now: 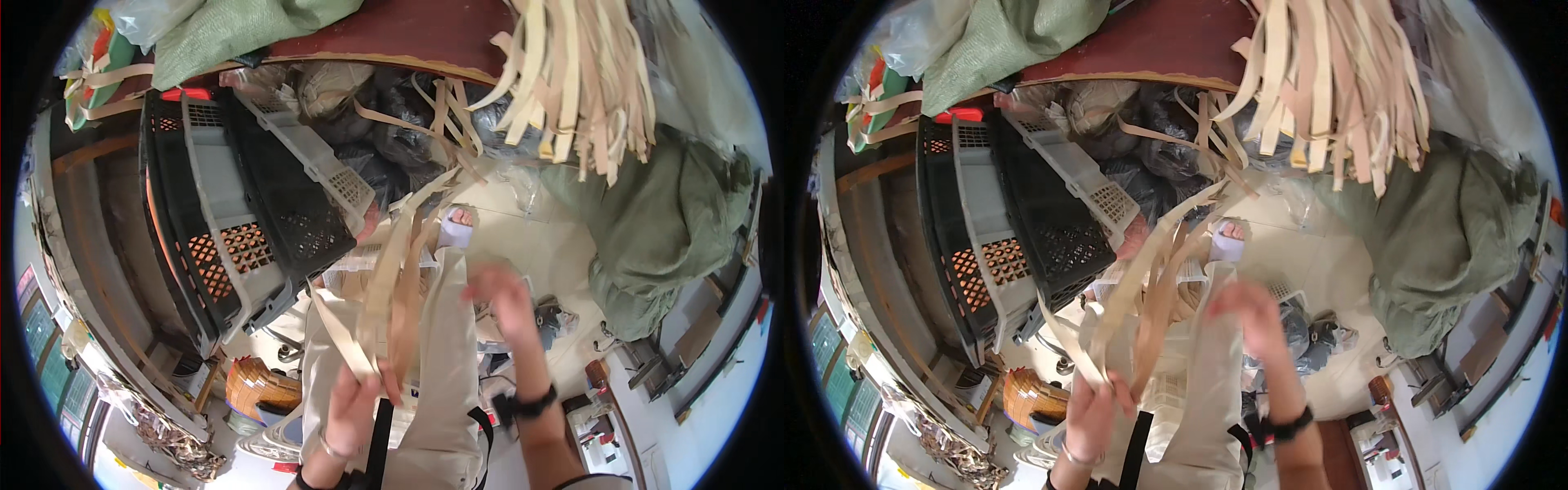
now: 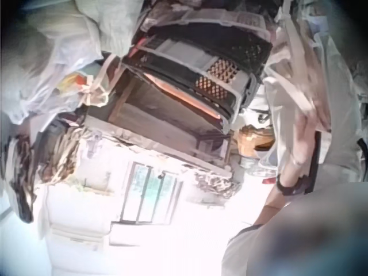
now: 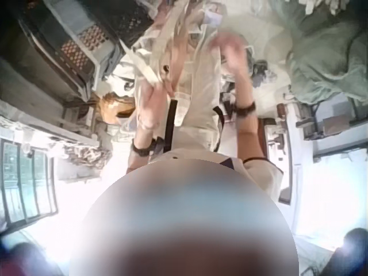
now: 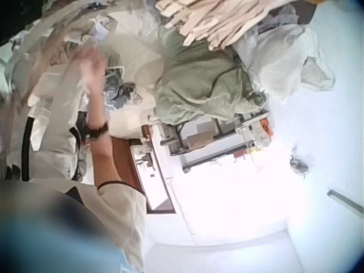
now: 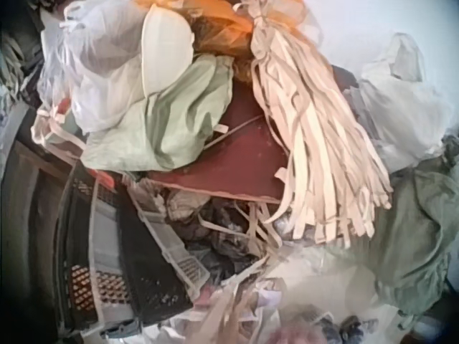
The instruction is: The recorder is seen picking up strips of leather and cutting them into smaller patterns for shoe manufacturing using a pair of scissors.
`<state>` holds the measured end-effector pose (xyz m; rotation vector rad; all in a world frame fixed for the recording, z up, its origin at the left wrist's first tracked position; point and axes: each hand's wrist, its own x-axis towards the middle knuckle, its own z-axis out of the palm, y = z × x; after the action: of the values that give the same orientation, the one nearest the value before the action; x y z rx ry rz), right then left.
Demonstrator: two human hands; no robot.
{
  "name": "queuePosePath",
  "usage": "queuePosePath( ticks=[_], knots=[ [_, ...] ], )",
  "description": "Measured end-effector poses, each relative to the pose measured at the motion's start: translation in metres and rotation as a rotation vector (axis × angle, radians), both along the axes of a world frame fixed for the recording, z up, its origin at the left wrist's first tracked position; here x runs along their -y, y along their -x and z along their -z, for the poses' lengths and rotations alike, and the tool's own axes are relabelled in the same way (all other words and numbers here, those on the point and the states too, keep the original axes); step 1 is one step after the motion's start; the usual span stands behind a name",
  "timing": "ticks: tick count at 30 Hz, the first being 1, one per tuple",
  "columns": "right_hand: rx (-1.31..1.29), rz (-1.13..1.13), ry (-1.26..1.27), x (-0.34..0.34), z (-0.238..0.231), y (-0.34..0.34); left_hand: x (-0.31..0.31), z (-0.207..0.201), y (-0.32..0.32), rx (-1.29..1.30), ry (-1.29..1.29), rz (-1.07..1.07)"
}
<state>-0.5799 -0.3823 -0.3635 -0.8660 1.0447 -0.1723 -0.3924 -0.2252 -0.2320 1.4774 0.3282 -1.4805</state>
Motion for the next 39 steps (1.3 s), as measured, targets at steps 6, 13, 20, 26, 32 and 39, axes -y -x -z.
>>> queuePosePath(
  ticks=[6, 13, 20, 26, 32, 39],
  knots=[
    [-0.791, -0.433, 1.177, 0.157, 0.282, -0.061, -0.068, -0.02, 0.016, -0.667, -0.171, 0.235],
    [-0.978, -0.487, 0.951, 0.184, 0.334, -0.102, -0.054, -0.044, -0.009, -1.297, -0.676, -0.304],
    [-0.394, 0.173, 0.4, 0.115, 0.186, -0.057, -0.091, -0.038, 0.011, -0.507, -0.246, -0.043],
    [-0.275, 0.199, 0.235, 0.05, -0.064, -0.033, -0.073, -0.094, -0.007, -0.212, -0.197, 0.017],
    [-0.019, 0.405, 0.236, 0.003, -0.248, -0.015, -0.1, -0.121, -0.013, -0.12, -0.014, -0.037],
    [0.247, 0.282, 0.4, -0.046, -0.372, 0.002, -0.086, -0.144, -0.021, -0.355, 0.107, -0.18]
  ],
)
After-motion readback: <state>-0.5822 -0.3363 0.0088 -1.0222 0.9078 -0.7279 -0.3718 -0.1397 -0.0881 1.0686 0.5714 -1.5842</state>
